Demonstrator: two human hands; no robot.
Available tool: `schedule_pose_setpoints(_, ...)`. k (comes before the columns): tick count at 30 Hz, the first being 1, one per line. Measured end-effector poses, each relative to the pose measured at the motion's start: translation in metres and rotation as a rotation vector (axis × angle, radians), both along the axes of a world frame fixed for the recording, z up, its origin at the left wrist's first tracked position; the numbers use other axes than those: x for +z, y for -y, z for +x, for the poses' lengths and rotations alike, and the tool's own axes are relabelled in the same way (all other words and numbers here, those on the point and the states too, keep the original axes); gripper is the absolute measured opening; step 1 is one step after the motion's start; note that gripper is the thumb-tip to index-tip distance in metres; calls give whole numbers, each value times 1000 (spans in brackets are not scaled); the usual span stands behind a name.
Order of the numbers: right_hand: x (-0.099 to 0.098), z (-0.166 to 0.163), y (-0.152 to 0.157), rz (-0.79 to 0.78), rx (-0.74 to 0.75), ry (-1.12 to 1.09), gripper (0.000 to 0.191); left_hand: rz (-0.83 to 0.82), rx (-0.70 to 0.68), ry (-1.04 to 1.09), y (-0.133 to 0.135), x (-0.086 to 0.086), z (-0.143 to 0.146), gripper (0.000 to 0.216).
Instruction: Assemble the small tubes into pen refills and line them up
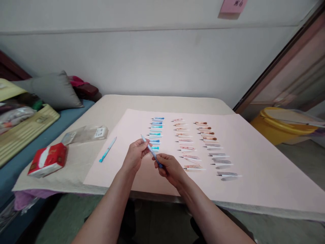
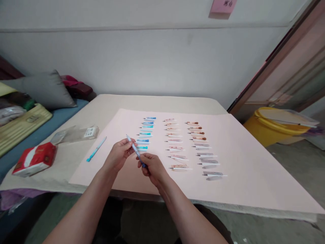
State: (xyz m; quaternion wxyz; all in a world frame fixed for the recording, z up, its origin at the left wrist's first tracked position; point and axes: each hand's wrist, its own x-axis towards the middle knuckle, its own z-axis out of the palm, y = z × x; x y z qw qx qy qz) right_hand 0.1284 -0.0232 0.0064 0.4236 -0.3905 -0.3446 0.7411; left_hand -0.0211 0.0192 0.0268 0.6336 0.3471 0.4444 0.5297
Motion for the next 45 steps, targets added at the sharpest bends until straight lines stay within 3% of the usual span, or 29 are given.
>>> schedule_pose_setpoints(8, 4, -7, 6, 447, -198, 659, 25, 46, -19, -1, 6, 0, 8, 24)
schedule_pose_setpoints(11, 4, -9, 8, 502, -295, 754, 25, 48, -65, 8, 12, 1, 15, 23)
schedule_pose_setpoints(14, 5, -10, 7, 354, -303, 599, 29, 68, -75, 14, 14, 3, 18, 22)
schedule_pose_setpoints(19, 6, -11, 3, -83, -57, -4, 28, 84, -114, 36, 14, 4, 17, 21)
schedule_pose_setpoints(21, 5, -10, 3, -89, -67, -27, 28, 65, -101, 17, 15, 5, 17, 22)
schedule_pose_setpoints(27, 8, -7, 2, 218, -230, 420, 27, 113, 15, -179, 18, 7, 19, 27)
schedule_pose_setpoints(29, 8, -7, 3, 175, -203, 351, 26, 120, 4, -195, 18, 7, 19, 27)
schedule_pose_setpoints(34, 3, -8, 4, -135, -42, -129, 28, 125, -54, -142, 18, 5, 20, 22)
schedule_pose_setpoints(37, 0, -7, 4, -247, 43, -299, 27, 132, -90, -116, 17, 4, 20, 22)
schedule_pose_setpoints(45, -2, -7, 2, -259, 33, -355, 26, 109, -86, -101, 19, 6, 23, 22)
